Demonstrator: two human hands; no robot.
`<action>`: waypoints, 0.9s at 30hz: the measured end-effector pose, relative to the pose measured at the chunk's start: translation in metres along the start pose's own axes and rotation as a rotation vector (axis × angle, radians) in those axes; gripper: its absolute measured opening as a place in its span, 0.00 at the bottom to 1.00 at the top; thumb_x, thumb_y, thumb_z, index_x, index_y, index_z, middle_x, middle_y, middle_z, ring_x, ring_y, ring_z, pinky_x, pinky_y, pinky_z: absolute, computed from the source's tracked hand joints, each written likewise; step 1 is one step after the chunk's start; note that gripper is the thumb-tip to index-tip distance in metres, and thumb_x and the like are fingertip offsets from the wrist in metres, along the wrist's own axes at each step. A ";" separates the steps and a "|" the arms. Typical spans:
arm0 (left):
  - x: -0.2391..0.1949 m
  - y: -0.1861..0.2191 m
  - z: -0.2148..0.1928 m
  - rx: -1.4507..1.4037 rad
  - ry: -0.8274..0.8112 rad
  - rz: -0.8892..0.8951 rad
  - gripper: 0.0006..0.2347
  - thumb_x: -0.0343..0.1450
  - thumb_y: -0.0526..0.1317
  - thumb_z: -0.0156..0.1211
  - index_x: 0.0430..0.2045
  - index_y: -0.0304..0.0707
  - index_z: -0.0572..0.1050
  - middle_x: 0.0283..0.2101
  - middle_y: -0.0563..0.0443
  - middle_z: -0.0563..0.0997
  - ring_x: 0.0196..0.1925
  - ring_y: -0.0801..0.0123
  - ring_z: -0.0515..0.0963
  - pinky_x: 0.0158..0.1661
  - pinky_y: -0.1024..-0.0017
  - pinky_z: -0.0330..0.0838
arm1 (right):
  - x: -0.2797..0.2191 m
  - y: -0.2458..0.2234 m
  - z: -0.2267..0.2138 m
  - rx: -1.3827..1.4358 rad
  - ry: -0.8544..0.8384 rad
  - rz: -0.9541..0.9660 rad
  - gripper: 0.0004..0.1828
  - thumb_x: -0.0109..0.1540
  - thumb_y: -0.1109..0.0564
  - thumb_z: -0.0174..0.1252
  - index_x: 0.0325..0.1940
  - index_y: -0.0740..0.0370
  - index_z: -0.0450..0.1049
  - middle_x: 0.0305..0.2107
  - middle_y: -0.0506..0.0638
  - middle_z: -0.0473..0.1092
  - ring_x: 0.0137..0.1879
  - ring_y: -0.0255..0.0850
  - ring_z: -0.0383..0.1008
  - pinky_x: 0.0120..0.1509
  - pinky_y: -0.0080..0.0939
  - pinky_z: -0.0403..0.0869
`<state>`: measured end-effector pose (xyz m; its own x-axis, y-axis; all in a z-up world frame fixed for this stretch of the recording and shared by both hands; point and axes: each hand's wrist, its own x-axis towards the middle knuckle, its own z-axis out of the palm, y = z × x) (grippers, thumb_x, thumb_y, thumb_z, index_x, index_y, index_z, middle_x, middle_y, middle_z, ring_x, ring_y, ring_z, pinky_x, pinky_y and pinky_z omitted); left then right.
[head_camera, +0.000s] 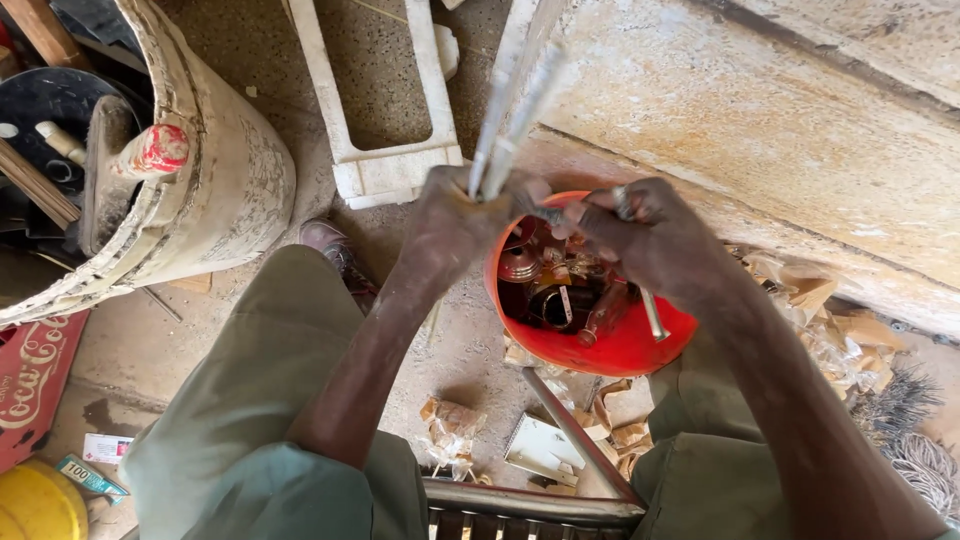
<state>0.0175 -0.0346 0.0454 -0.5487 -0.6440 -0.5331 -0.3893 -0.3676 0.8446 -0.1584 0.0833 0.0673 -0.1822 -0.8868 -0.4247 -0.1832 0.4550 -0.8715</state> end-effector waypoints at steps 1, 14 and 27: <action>0.001 -0.005 -0.002 0.000 0.001 -0.001 0.12 0.75 0.45 0.63 0.36 0.33 0.83 0.24 0.42 0.83 0.13 0.75 0.67 0.21 0.80 0.67 | 0.001 -0.001 -0.001 0.001 -0.001 0.000 0.17 0.71 0.57 0.52 0.38 0.73 0.80 0.11 0.53 0.62 0.13 0.35 0.54 0.18 0.33 0.59; 0.007 -0.010 -0.005 0.004 -0.057 0.135 0.09 0.75 0.41 0.63 0.31 0.32 0.81 0.18 0.47 0.78 0.13 0.78 0.67 0.18 0.81 0.64 | 0.035 0.124 -0.045 0.066 0.323 0.079 0.26 0.76 0.43 0.48 0.43 0.68 0.79 0.18 0.58 0.72 0.16 0.40 0.70 0.16 0.34 0.68; 0.015 -0.020 0.000 -0.027 0.117 0.182 0.15 0.72 0.42 0.63 0.11 0.42 0.79 0.12 0.51 0.77 0.15 0.73 0.75 0.25 0.78 0.71 | 0.000 0.356 -0.012 -0.338 0.210 0.665 0.12 0.63 0.49 0.67 0.45 0.57 0.80 0.35 0.61 0.77 0.39 0.54 0.80 0.35 0.52 0.81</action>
